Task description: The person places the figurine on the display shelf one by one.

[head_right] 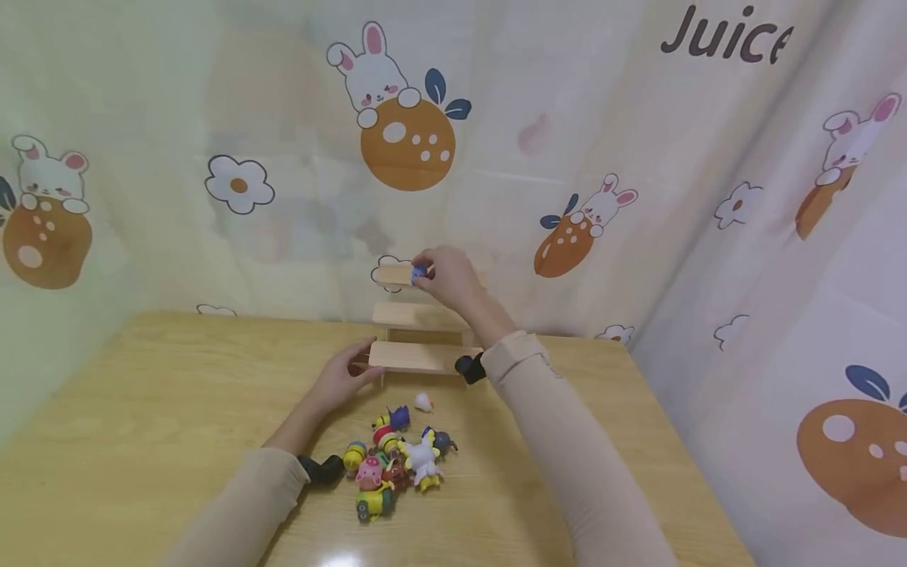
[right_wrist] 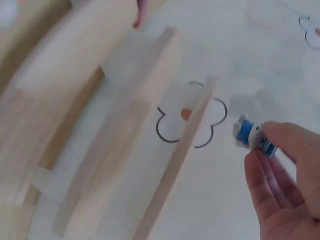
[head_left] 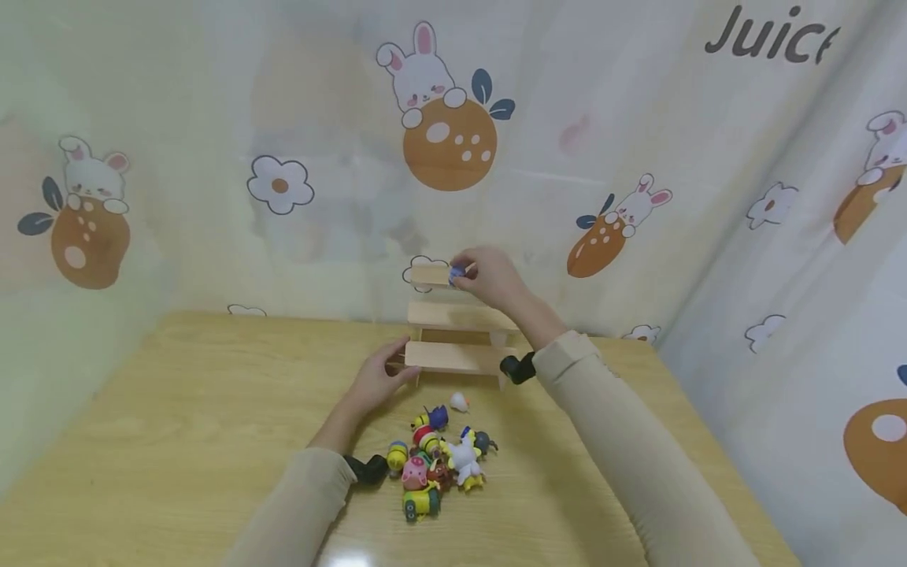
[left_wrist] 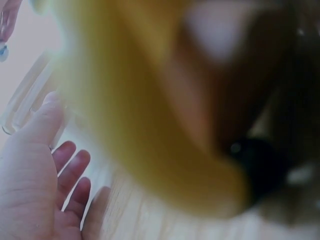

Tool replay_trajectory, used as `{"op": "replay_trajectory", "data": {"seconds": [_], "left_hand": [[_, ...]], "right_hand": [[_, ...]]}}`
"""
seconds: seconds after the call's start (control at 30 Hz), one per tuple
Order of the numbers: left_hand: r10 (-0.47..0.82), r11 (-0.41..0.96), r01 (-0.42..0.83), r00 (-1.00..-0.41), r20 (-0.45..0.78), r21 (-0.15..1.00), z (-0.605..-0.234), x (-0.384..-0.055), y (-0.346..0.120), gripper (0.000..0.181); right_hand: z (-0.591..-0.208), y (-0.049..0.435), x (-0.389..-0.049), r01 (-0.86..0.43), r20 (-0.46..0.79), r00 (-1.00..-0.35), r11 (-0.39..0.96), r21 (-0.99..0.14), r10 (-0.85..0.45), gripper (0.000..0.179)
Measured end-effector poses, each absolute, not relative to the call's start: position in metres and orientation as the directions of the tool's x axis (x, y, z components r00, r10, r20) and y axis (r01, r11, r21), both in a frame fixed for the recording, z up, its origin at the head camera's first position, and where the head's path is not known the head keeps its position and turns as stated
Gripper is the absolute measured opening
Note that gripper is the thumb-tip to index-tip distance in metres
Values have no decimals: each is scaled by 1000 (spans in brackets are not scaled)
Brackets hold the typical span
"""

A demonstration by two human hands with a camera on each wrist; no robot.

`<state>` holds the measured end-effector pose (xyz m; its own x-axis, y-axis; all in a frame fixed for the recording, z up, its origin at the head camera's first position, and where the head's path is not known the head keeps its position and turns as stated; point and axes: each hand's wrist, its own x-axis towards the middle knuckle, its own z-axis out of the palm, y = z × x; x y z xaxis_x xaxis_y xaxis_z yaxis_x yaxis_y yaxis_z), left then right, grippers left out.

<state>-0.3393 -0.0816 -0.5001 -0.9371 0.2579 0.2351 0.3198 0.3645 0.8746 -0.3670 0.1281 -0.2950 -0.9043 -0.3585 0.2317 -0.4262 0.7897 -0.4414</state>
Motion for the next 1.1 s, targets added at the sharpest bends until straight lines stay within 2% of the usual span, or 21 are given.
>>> {"op": "replay_trajectory", "data": {"seconds": [0.2, 0.33, 0.57, 0.83, 1.1], "left_hand": [[243, 357, 308, -942, 230, 882, -501, -337, -81, 70], [246, 357, 309, -941, 230, 882, -500, -338, -80, 70], [238, 364, 305, -944, 228, 880, -500, -339, -79, 68], [239, 356, 288, -948, 212, 889, -503, -336, -76, 70], [218, 349, 285, -951, 219, 893, -501, -338, -77, 69]], "right_hand": [[-291, 119, -393, -447, 207, -894, 780, -438, -397, 34], [-295, 112, -404, -433, 221, -901, 785, -443, -372, 33], [-297, 104, -415, -378, 225, -925, 810, -448, -307, 28], [-306, 100, -424, -380, 198, -924, 840, -387, -327, 27], [-312, 95, -431, -404, 214, -914, 819, -408, -344, 25]]}}
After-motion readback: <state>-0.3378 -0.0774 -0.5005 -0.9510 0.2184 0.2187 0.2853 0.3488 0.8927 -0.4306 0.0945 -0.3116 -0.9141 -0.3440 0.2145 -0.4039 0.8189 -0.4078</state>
